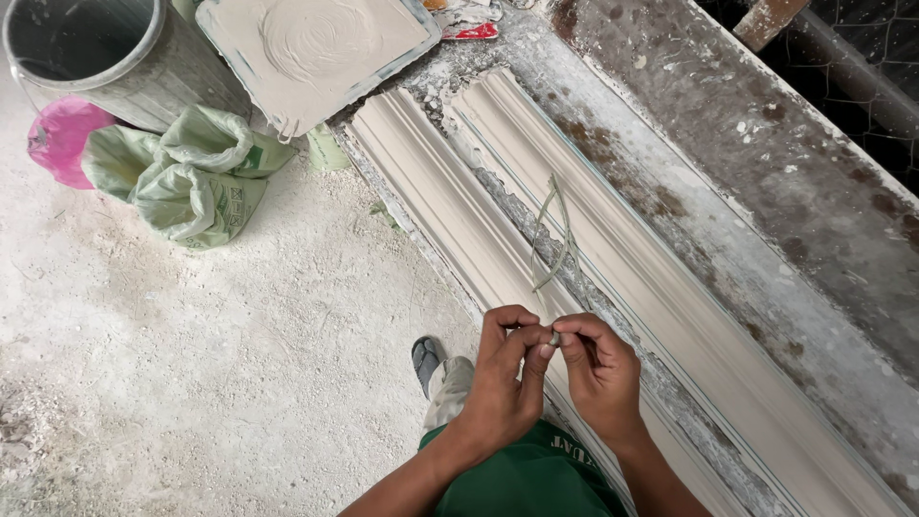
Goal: The person ties green string around pairs of white cornice pieces to bundle them. The person repeatedly picks up string, wraps it around the cornice, and ties knots, then places the tied bundles on a nearby surface.
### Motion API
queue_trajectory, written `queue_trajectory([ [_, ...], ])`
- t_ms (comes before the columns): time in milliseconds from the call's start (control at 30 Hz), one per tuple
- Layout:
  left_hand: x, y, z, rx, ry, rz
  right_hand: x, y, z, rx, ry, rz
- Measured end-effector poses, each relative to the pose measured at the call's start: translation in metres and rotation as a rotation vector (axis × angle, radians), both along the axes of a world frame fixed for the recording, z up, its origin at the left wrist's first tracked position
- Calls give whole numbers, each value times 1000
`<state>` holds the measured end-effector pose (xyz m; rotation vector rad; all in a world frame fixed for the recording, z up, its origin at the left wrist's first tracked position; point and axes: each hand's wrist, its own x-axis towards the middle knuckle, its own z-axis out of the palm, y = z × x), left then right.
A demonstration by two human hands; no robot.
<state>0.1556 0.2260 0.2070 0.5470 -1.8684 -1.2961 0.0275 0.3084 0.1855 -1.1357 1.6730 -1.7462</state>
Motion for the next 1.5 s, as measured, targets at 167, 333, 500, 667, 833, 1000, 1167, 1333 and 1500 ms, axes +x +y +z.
queue_trajectory([
  [167, -3, -4, -22, 281, 97, -157, -9, 4, -1, -15, -67, 122],
  [333, -12, -4, -37, 657, 222, -119, -3, 3, 2, 139, 22, 24],
  [500, -13, -5, -35, 639, 199, -94, -3, -2, 2, -42, 118, 44],
  [667, -11, 1, -21, 203, 100, 18, -6, -4, -5, -86, 249, -3],
  [833, -11, 0, -13, 274, -13, -9, 5, -4, -17, -141, 6, -17],
  [1000, -13, 0, -17, 370, -112, 9, 4, -1, -26, -126, -7, -50],
  [1167, -11, 2, -21, 448, -22, -108, -3, 2, -31, -106, -86, -47],
  [1333, -9, -3, -14, 240, -114, -84, -5, 7, -33, -78, -67, -32],
  [1500, -4, -15, -11, 173, -286, -162, -9, 7, -34, -87, -88, -96],
])
